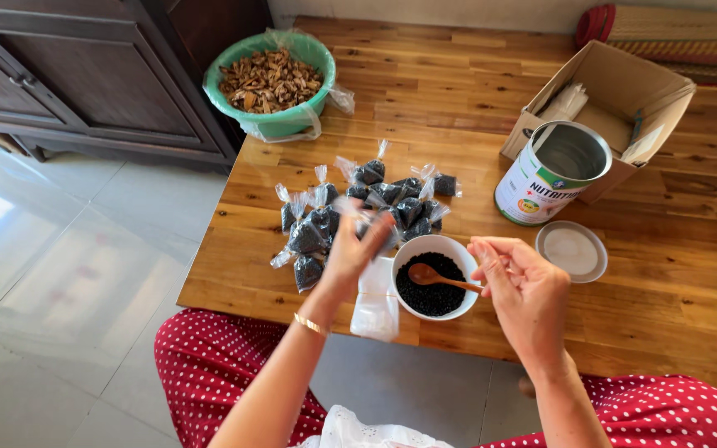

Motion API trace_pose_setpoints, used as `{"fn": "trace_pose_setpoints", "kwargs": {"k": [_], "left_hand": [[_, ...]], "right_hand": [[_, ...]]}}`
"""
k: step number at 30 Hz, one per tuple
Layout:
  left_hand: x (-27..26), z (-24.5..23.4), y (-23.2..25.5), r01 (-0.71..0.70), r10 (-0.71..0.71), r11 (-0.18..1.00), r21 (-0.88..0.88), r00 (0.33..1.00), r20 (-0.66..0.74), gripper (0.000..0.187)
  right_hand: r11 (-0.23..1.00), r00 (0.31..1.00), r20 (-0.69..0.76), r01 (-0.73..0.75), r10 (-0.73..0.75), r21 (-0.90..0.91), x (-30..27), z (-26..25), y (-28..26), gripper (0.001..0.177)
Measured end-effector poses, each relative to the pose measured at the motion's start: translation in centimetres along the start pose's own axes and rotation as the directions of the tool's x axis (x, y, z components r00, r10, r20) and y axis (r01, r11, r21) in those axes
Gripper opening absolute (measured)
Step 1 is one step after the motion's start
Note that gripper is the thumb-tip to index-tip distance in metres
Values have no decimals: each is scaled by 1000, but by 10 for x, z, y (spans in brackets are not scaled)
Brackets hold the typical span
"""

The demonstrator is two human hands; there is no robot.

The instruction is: The person fills small plastic bags with a dark substance from a bowl using a wooden spoon and ties them shut by hand.

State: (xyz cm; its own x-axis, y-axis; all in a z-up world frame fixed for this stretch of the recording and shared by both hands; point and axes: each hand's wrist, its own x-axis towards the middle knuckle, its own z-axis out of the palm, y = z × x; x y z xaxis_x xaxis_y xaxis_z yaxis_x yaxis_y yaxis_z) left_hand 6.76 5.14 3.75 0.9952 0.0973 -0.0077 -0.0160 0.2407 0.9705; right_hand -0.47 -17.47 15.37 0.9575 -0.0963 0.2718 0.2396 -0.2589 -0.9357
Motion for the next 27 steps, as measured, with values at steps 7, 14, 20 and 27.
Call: {"fn": "trace_pose_setpoints", "kwargs": {"k": [7, 14, 20, 27], "left_hand": [[-12, -42, -46, 40, 61, 969, 245, 917, -394, 64], [-96, -63, -92, 201, -80, 897, 395, 950, -302, 39], [-118, -54, -71, 270, -181, 875, 403, 952, -246, 32], [-130, -42, -50, -274, 270, 444, 853, 949, 165, 29]], "right_hand": [[915, 885, 426, 316, -188, -252, -70, 69, 82, 18], [754, 852, 523, 363, -29, -548, -82, 116, 134, 21], [831, 925, 365, 283, -105, -479, -79, 113, 132, 18], [857, 956, 288, 197, -59, -476, -68, 114, 130, 13]]}}
